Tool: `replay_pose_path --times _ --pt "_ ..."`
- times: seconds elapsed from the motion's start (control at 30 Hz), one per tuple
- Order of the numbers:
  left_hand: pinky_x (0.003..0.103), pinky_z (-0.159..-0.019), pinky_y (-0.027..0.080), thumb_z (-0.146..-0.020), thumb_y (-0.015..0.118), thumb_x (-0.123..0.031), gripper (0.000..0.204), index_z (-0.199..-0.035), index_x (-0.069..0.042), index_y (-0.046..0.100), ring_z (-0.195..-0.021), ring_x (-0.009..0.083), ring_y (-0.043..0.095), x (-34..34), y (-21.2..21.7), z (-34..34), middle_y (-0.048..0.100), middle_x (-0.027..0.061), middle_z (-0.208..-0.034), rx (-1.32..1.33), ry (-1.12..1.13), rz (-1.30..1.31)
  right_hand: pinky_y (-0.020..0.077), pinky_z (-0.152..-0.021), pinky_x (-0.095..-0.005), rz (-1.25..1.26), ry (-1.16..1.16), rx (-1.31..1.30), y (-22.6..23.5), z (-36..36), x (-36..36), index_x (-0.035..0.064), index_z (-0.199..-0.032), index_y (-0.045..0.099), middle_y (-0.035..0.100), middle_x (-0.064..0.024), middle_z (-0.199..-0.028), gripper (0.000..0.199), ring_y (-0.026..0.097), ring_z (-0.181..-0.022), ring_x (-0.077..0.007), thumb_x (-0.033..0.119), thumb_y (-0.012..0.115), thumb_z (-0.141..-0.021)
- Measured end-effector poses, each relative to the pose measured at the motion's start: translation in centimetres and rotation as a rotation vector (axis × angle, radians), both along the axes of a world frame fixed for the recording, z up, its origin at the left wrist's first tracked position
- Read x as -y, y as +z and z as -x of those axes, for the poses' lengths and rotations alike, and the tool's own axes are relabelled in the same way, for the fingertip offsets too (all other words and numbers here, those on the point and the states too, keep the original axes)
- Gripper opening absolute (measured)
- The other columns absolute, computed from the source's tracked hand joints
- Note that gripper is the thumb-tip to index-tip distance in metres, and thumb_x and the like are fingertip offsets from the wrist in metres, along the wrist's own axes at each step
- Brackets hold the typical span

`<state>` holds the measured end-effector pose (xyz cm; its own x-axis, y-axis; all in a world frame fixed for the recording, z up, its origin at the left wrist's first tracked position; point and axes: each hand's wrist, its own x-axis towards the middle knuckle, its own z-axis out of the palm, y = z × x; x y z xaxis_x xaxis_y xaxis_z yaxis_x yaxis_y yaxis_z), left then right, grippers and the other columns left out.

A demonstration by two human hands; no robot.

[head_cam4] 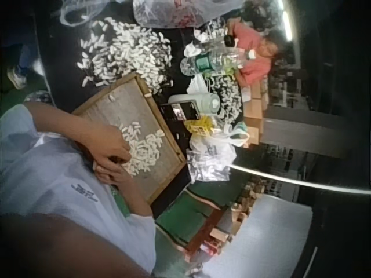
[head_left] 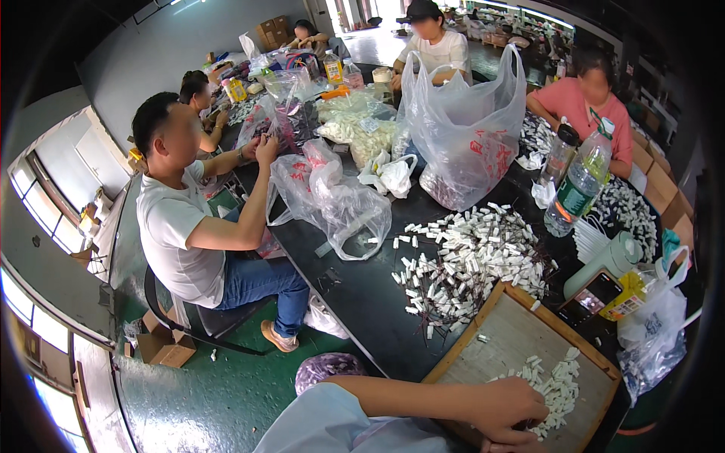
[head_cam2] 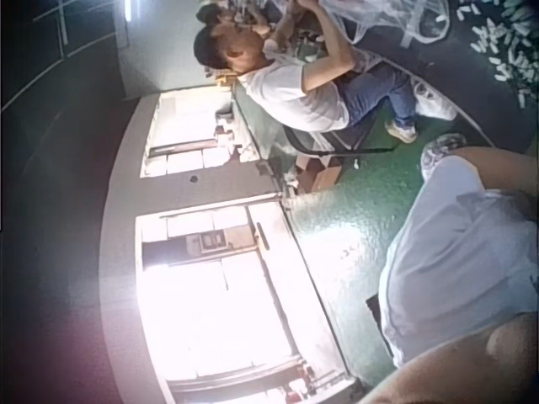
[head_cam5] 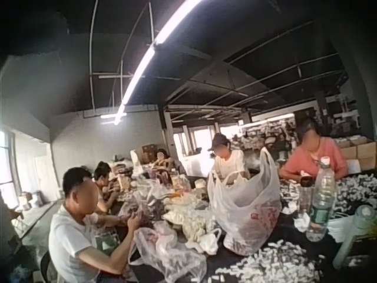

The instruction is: The person assembles small plastic housings onto bunches of wire terminals by hand.

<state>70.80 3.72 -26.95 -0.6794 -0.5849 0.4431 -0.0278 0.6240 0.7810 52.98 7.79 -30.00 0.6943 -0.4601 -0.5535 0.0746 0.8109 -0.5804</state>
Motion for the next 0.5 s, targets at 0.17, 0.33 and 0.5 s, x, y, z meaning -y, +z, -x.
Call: replay_pose_path --times 0.17,0.33,0.5 --pt "0.045 -0.056 0.045 -0.074 0.060 -0.024 0.023 -0.066 -0.004 0.055 -0.059 0.0362 0.057 -0.6 -2.1 1.0 0.057 0.0142 -0.065 0.010 0.144 0.069 0.0410 -0.049 -0.0201 0.054 0.051 0.003 0.1 -0.5 -0.2 0.0024 -0.099 0.053 0.055 -0.0047 -0.074 0.015 0.053 -0.060 -0.0103 0.005 0.060 -0.086" --pt "0.038 -0.043 0.043 -0.079 0.058 -0.013 0.017 -0.067 -0.004 0.051 -0.053 0.0298 0.056 0.9 -1.7 -0.3 0.051 0.0096 -0.059 -0.052 0.489 0.306 0.0449 -0.050 -0.0214 0.140 -0.277 -0.006 1.6 -2.5 -0.6 0.0019 -0.103 0.051 0.056 -0.0053 -0.076 0.021 0.056 -0.064 -0.0127 0.007 0.061 -0.085" --pt "0.036 -0.042 0.043 -0.072 0.062 -0.016 0.016 -0.069 -0.004 0.051 -0.051 0.0247 0.055 1.0 -1.7 -0.3 0.050 0.0080 -0.063 -0.029 0.561 0.419 0.0527 -0.061 -0.0321 -0.232 -0.796 0.060 3.7 -4.0 -0.4 0.0006 -0.111 0.047 0.058 -0.0118 -0.088 0.033 0.061 -0.072 -0.0252 0.015 0.060 -0.085"
